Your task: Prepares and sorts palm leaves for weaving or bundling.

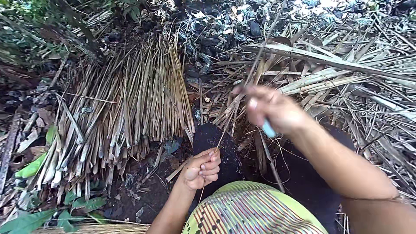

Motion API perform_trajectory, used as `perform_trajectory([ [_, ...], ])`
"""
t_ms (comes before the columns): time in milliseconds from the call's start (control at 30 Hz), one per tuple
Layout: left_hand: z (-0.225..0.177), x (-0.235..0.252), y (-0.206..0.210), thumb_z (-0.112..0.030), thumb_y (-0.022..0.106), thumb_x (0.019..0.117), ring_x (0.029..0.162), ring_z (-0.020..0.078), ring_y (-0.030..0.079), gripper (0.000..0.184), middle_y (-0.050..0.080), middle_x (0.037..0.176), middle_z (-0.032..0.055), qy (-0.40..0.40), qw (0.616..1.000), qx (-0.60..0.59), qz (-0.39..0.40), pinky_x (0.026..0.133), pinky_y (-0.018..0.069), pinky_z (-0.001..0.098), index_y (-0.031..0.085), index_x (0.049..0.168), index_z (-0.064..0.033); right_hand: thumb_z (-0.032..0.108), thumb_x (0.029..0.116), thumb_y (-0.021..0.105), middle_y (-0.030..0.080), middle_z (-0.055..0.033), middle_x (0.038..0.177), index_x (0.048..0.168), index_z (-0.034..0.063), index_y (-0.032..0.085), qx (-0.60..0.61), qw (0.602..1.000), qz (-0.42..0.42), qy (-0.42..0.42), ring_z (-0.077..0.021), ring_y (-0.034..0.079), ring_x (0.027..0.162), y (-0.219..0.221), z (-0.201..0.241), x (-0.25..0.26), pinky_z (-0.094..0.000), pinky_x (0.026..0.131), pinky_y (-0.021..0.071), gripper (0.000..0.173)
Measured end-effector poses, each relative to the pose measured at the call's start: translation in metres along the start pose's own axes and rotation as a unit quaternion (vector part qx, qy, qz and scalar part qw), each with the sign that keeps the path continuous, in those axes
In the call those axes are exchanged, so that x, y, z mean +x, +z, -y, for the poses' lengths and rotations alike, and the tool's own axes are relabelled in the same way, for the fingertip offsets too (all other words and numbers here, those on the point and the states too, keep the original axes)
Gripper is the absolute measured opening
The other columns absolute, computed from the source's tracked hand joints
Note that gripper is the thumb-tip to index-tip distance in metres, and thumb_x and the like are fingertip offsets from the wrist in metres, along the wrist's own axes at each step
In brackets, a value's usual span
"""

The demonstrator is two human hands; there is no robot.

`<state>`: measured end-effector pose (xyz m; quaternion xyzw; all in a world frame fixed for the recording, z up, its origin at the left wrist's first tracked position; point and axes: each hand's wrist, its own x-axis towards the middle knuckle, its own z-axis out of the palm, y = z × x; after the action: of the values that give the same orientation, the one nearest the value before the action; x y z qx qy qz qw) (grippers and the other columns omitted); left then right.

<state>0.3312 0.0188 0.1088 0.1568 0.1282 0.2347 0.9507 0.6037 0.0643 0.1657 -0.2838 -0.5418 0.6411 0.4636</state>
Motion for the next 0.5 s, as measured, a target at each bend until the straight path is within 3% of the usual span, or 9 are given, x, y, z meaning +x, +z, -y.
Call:
perform_trajectory([
  [100, -0.003, 0.005, 0.001, -0.018, 0.065, 0.0977, 0.046, -0.0064, 0.046, 0.007, 0.053, 0.062, -0.0132, 0.006, 0.999, -0.025, 0.021, 0.042, 0.037, 0.0085, 0.067, 0.091, -0.0165, 0.016, 0.103, 0.053, 0.059, 0.0104, 0.08, 0.133, 0.0094, 0.061, -0.027, 0.98, 0.153, 0.126, 0.0077, 0.045, 0.058, 0.033, -0.034, -0.017, -0.0111, 0.054, 0.0399, 0.032],
  [133, -0.002, 0.005, 0.0, -0.018, 0.065, 0.0972, 0.045, -0.0066, 0.046, 0.006, 0.053, 0.062, -0.0135, 0.0, 0.999, -0.029, 0.027, 0.042, 0.0368, 0.0085, 0.067, 0.091, -0.0168, 0.015, 0.1032, 0.052, 0.057, 0.012, 0.077, 0.132, 0.0083, 0.062, -0.032, 0.981, 0.149, 0.123, 0.009, 0.044, 0.058, 0.034, -0.033, -0.017, -0.0102, 0.054, 0.0381, 0.031],
  [200, 0.003, 0.001, -0.008, -0.018, 0.066, 0.0963, 0.045, -0.0072, 0.046, 0.006, 0.052, 0.062, -0.0144, -0.016, 0.999, -0.039, 0.033, 0.042, 0.0374, 0.0078, 0.066, 0.091, -0.0176, 0.012, 0.1026, 0.048, 0.051, 0.0152, 0.067, 0.131, 0.007, 0.062, -0.032, 0.996, 0.069, 0.052, 0.0096, 0.042, 0.053, 0.015, -0.014, -0.006, -0.0088, 0.051, 0.0367, 0.032],
  [333, 0.012, -0.005, -0.02, -0.019, 0.065, 0.0973, 0.045, -0.0073, 0.047, 0.007, 0.051, 0.061, -0.0144, -0.035, 0.996, -0.059, 0.058, 0.042, 0.0372, 0.0079, 0.066, 0.091, -0.0173, 0.011, 0.1025, 0.046, 0.05, 0.0147, 0.064, 0.134, 0.0109, 0.058, 0.019, 0.993, -0.062, -0.1, 0.0028, 0.048, 0.052, -0.028, 0.016, 0.019, -0.0148, 0.051, 0.0441, 0.034],
  [433, 0.011, -0.005, -0.025, -0.019, 0.063, 0.0987, 0.045, -0.0068, 0.047, 0.008, 0.051, 0.061, -0.0137, -0.039, 0.995, -0.066, 0.061, 0.042, 0.0371, 0.0079, 0.065, 0.091, -0.0167, 0.018, 0.0998, 0.05, 0.049, 0.011, 0.064, 0.139, 0.0138, 0.055, 0.006, 0.999, -0.029, -0.023, 0.0016, 0.046, 0.049, -0.004, -0.005, 0.004, -0.016, 0.048, 0.0436, 0.04],
  [500, 0.008, -0.003, -0.025, -0.018, 0.064, 0.0977, 0.045, -0.006, 0.048, 0.008, 0.052, 0.06, -0.0131, -0.034, 0.995, -0.073, 0.051, 0.042, 0.0379, 0.0085, 0.067, 0.091, -0.0159, 0.017, 0.1002, 0.054, 0.054, 0.0097, 0.069, 0.138, 0.0115, 0.058, 0.004, 0.993, 0.085, 0.086, 0.0032, 0.047, 0.053, 0.016, -0.035, -0.011, -0.0147, 0.051, 0.0432, 0.038],
])
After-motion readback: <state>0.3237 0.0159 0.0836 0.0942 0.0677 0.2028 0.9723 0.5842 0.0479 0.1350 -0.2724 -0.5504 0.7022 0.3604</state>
